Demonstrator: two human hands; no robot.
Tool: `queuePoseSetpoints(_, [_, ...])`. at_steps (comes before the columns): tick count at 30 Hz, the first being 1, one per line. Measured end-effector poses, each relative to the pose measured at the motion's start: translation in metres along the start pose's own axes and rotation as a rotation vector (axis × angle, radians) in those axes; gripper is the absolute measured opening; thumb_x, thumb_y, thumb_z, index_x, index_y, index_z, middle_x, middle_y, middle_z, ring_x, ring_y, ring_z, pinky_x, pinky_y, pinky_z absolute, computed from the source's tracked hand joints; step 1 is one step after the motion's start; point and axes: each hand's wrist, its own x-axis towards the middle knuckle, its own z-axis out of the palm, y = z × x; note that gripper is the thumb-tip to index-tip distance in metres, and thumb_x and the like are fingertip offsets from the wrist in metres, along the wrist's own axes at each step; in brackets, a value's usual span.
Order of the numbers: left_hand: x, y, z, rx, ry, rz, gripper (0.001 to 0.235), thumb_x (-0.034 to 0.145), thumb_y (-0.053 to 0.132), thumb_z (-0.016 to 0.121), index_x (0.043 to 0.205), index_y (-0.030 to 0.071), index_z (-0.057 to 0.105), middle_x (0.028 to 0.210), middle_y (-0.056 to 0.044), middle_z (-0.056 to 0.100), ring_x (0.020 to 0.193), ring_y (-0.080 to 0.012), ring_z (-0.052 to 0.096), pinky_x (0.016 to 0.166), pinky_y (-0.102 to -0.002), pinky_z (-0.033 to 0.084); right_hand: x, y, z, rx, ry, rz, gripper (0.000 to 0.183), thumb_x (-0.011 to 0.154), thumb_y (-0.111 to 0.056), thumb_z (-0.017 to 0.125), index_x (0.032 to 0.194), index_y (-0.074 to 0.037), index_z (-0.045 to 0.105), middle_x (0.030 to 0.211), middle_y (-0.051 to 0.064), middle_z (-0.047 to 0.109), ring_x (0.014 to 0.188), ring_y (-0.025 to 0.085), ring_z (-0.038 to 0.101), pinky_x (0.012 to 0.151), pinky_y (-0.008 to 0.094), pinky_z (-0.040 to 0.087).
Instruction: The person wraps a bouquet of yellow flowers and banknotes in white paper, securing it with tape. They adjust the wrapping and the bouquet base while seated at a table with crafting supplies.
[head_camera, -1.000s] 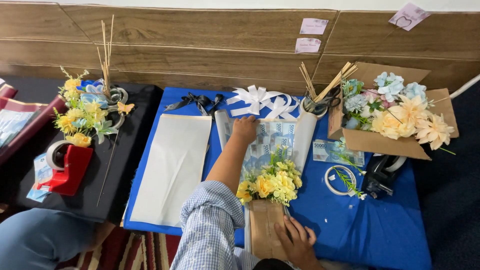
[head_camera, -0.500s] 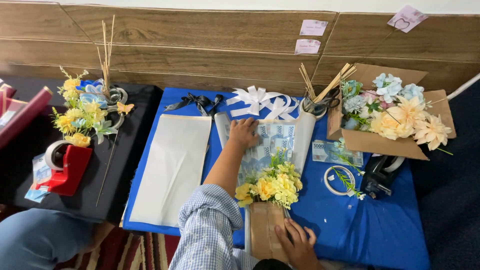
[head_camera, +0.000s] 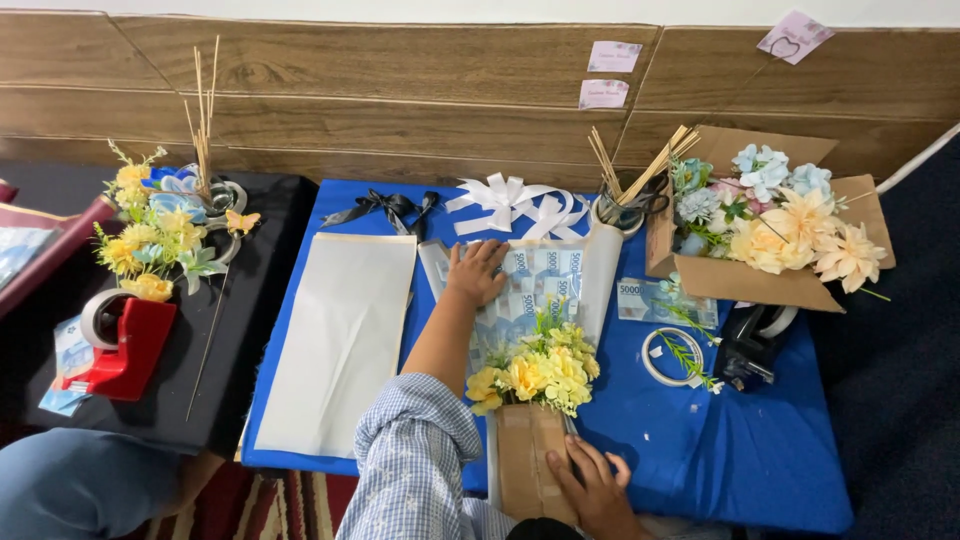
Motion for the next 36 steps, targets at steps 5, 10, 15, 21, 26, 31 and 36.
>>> queuePoseSetpoints(5, [-0.002, 0.004, -0.007, -0.02, 0.002, -0.016, 0.071, 0.095, 0.05, 0.026, 0.162, 0.026, 0.03, 0.161, 0.002, 0.035, 0.149, -0.0233, 0.031, 0.123, -0.062, 0.007, -0.008, 0.004, 0.004, 0.029, -0.125, 0.014, 0.08, 0.091, -0.061, 0.066, 0.158, -0.029, 0.037, 0.157, 0.009, 0.045, 0.144, 0.025, 0.044, 0.102, 0.052, 0.029])
queuePoseSetpoints(10, [0.002, -0.002, 0.01, -0.039, 0.093, 0.002, 0.07, 0.094, 0.05, 0.027, 0.159, 0.028, 0.036, 0.157, 0.002, 0.039, 0.146, -0.023, 0.035, 0.121, -0.062, 0.011, -0.001, -0.008, -0.004, -0.003, 0.104, 0.023, 0.056, 0.097, -0.044, 0.054, 0.151, -0.029, 0.047, 0.146, 0.008, 0.058, 0.134, 0.021, 0.057, 0.101, 0.048, 0.031])
queuePoseSetpoints(15, [-0.001, 0.0, 0.002, 0.027, 0.03, 0.003, 0.069, 0.096, 0.05, 0.024, 0.162, 0.028, 0.028, 0.162, 0.003, 0.033, 0.15, -0.0214, 0.029, 0.123, -0.064, 0.006, 0.003, -0.008, -0.005, -0.07, 0.116, -0.056, 0.046, 0.096, -0.023, 0.06, 0.141, -0.029, 0.053, 0.143, 0.01, 0.058, 0.134, 0.022, 0.056, 0.101, 0.055, 0.034])
queuePoseSetpoints(21, [-0.008, 0.001, -0.011, -0.005, 0.123, 0.078, 0.062, 0.1, 0.041, 0.03, 0.159, 0.024, 0.035, 0.162, 0.001, 0.04, 0.153, -0.0208, 0.029, 0.12, -0.069, -0.005, -0.007, 0.0, -0.002, 0.074, -0.061, -0.035, 0.092, 0.086, -0.077, 0.067, 0.156, -0.025, 0.038, 0.153, 0.013, 0.047, 0.144, 0.029, 0.045, 0.106, 0.059, 0.03])
queuePoseSetpoints(26, [-0.01, 0.003, -0.002, -0.051, 0.135, 0.21, 0.051, 0.096, 0.026, 0.041, 0.143, 0.019, 0.061, 0.147, -0.002, 0.059, 0.14, -0.0216, 0.048, 0.113, -0.058, 0.022, -0.003, -0.007, -0.005, 0.071, 0.003, -0.013, 0.075, 0.091, -0.062, 0.056, 0.155, -0.024, 0.04, 0.149, 0.014, 0.051, 0.141, 0.029, 0.049, 0.105, 0.057, 0.033])
queuePoseSetpoints(31, [-0.003, 0.001, 0.012, 0.022, 0.113, 0.164, 0.056, 0.1, 0.036, 0.033, 0.152, 0.022, 0.05, 0.152, -0.002, 0.056, 0.142, -0.0207, 0.048, 0.111, -0.048, 0.025, -0.004, -0.005, 0.001, 0.125, -0.001, -0.028, 0.06, 0.099, -0.027, 0.059, 0.156, -0.022, 0.039, 0.148, 0.017, 0.05, 0.139, 0.037, 0.049, 0.107, 0.059, 0.039])
queuePoseSetpoints(36, [-0.012, 0.004, 0.012, -0.044, 0.114, 0.117, 0.065, 0.094, 0.046, 0.034, 0.154, 0.023, 0.045, 0.155, -0.001, 0.052, 0.147, -0.0253, 0.041, 0.116, -0.052, 0.019, -0.007, -0.004, -0.009, 0.265, -0.102, -0.039, 0.099, 0.09, -0.076, 0.065, 0.161, -0.018, 0.029, 0.152, 0.021, 0.042, 0.146, 0.039, 0.038, 0.112, 0.061, 0.03])
